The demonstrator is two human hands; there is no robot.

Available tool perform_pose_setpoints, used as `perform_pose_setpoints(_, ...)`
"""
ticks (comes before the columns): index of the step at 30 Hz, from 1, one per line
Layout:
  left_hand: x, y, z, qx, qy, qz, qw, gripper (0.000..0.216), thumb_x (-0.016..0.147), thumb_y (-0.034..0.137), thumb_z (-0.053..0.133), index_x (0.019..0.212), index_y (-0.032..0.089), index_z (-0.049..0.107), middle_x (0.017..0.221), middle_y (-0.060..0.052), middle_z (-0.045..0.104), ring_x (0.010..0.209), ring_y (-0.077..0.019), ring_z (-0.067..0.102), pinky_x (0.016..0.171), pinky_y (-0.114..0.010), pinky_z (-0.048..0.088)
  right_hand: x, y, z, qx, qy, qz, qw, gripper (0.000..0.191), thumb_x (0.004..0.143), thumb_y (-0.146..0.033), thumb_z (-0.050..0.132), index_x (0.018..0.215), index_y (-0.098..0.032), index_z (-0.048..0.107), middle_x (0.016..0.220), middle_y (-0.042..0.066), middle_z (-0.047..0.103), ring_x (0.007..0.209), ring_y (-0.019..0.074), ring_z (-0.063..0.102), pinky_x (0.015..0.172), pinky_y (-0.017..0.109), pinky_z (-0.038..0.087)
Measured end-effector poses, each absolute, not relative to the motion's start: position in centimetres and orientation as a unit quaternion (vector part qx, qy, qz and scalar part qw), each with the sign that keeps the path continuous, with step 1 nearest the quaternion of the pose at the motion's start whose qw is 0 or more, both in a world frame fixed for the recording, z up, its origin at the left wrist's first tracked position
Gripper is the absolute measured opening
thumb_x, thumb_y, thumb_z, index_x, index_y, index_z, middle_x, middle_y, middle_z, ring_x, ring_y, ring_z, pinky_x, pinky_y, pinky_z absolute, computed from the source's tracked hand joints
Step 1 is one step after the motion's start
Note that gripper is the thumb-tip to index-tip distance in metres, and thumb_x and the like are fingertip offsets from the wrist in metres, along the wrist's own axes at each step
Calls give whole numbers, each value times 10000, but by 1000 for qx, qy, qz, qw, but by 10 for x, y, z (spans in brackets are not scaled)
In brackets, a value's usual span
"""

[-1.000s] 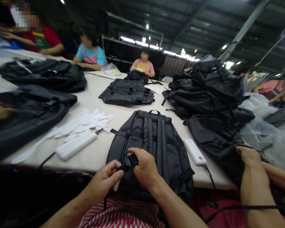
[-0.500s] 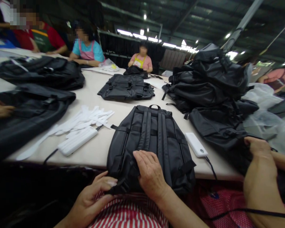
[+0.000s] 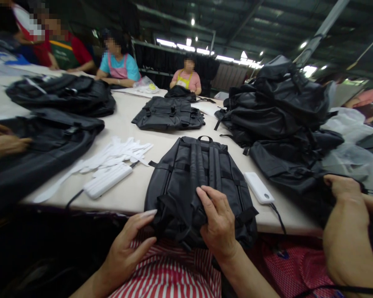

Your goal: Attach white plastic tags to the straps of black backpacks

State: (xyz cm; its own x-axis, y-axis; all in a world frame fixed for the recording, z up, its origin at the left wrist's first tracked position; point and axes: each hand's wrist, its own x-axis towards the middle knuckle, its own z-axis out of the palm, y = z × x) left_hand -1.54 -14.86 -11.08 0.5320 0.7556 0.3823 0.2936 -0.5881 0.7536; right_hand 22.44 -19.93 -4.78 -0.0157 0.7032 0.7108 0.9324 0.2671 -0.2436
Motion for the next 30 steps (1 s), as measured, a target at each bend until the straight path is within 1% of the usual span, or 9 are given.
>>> perform_pose_setpoints(3, -8, -141, -99, 838, 285, 371, 282, 563, 785, 180, 584, 1299, 276, 377, 1328, -70, 464, 1264, -238, 349, 1038, -430, 305, 231, -201, -44, -596, -689, -153, 383, 653, 734, 11, 435, 1324, -269, 410, 1195, 88, 505, 1108, 242, 475, 915, 449, 430)
perform_pose_setpoints(6, 5, -133, -87, 865, 228, 355, 272, 581, 784, 209, 590, 1319, 268, 373, 1338, -72, 468, 1285, -252, 317, 1041, -444, 284, 233, -200, -42, -596, -689, -151, 385, 622, 758, -16, 456, 1324, -268, 410, 1194, 89, 508, 1105, 244, 482, 914, 447, 434)
perform_pose_setpoints(11, 30, -117, -78, 872, 205, 334, 293, 457, 814, 248, 548, 1262, 262, 461, 1227, -66, 559, 1209, -235, 411, 1022, -432, 294, 237, -194, -29, -587, -692, -167, 385, 586, 777, -55, 461, 1322, -266, 416, 1197, 89, 517, 1100, 249, 494, 909, 445, 441)
perform_pose_setpoints(16, 44, -95, -63, 856, 225, 329, 330, 464, 773, 287, 604, 1225, 265, 501, 1203, -76, 530, 1154, -227, 430, 994, -398, 325, 245, -181, -10, -580, -679, -203, 400, 576, 774, -65, 471, 1308, -278, 436, 1207, 81, 514, 1090, 252, 502, 918, 441, 432)
perform_pose_setpoints(19, 49, -85, -48, 856, 181, 306, 375, 316, 769, 259, 605, 1085, 247, 587, 1143, -56, 572, 1102, -204, 471, 981, -349, 331, 250, -176, -4, -574, -678, -214, 406, 562, 782, -73, 471, 1304, -279, 440, 1202, 83, 514, 1088, 250, 502, 921, 436, 427)
perform_pose_setpoints(21, 52, -81, -40, 852, 168, 286, 406, 200, 795, 250, 563, 987, 226, 613, 1021, -44, 622, 1002, -185, 525, 923, -315, 368, 255, -172, 0, -572, -672, -233, 409, 547, 786, -81, 478, 1296, -274, 449, 1196, 83, 518, 1087, 247, 503, 920, 429, 426)
perform_pose_setpoints(25, 56, -77, -35, 853, 181, 245, 424, 155, 822, 271, 510, 914, 205, 617, 852, -12, 636, 815, -152, 558, 755, -253, 408, 267, -161, 17, -583, -648, -281, 402, 496, 796, -105, 489, 1268, -257, 479, 1191, 84, 522, 1094, 238, 499, 940, 413, 412)
perform_pose_setpoints(28, 56, -77, -36, 849, 199, 219, 438, 209, 856, 316, 455, 814, 186, 613, 728, 9, 616, 672, -124, 542, 622, -222, 395, 275, -145, 30, -616, -624, -313, 366, 495, 791, -90, 471, 1264, -234, 483, 1199, 86, 522, 1111, 239, 489, 949, 387, 404)
perform_pose_setpoints(30, 52, -81, -38, 847, 211, 198, 447, 274, 880, 341, 408, 760, 180, 595, 674, 14, 600, 606, -113, 523, 569, -218, 384, 276, -128, 31, -653, -604, -317, 327, 511, 787, -72, 454, 1271, -233, 474, 1217, 85, 518, 1096, 238, 503, 906, 354, 430)
